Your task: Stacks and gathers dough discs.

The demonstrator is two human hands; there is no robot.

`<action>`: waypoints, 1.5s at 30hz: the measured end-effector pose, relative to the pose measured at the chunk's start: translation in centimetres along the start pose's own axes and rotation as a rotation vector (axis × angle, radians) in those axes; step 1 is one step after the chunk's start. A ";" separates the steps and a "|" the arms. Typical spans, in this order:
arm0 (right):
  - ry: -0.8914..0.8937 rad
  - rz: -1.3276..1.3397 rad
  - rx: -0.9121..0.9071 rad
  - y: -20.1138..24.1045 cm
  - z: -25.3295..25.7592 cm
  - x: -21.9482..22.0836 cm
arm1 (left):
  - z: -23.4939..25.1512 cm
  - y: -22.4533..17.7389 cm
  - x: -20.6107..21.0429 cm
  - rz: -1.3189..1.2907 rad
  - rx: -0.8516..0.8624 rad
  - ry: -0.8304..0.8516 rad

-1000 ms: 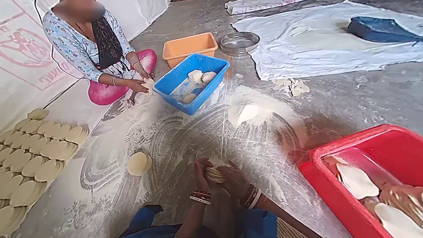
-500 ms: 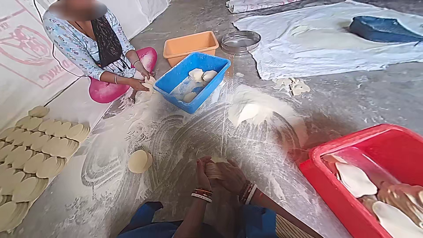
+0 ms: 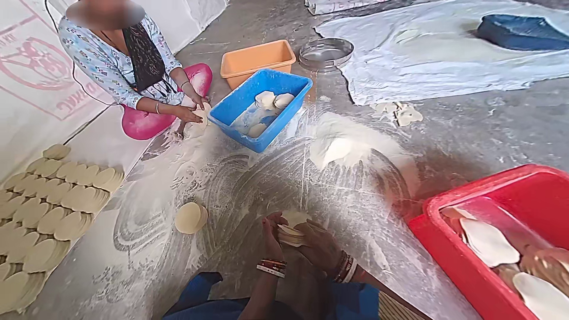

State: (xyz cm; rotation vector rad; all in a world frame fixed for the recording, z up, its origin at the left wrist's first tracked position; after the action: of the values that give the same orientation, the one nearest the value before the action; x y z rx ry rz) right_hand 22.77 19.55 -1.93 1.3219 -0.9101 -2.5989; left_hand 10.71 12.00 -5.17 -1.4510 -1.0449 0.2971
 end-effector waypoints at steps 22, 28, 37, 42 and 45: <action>0.064 0.229 -0.035 5.1 1.4 -1.5 | -0.5 -1.2 0.5 -0.808 -0.332 0.231; 0.177 0.245 -0.095 4.4 4.1 -3.1 | -1.8 -2.3 0.8 -0.668 -0.283 0.208; 0.332 0.168 -0.376 4.2 5.9 -3.9 | -3.9 -6.4 2.4 -0.558 -0.349 0.121; 0.599 0.205 -0.206 4.9 7.1 -5.5 | -3.1 -2.6 1.3 -0.751 -0.355 0.466; 0.640 0.202 -0.141 5.2 7.5 -6.0 | -3.8 -3.4 1.9 -0.786 -0.369 0.512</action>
State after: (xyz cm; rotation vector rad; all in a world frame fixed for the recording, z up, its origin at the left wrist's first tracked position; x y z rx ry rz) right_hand 19.83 20.80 8.47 1.7480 -0.6837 -1.8553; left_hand 13.09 10.26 -0.56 -1.2150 -1.1784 -0.8244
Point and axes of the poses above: each hand's wrist, its own z-axis towards the middle knuckle, its own x-axis out of the palm, y = z × x, the point moved 2 cm from there along z, towards the middle knuckle, and after that the axes turned 2 degrees about -y, right-handed, at the moved point
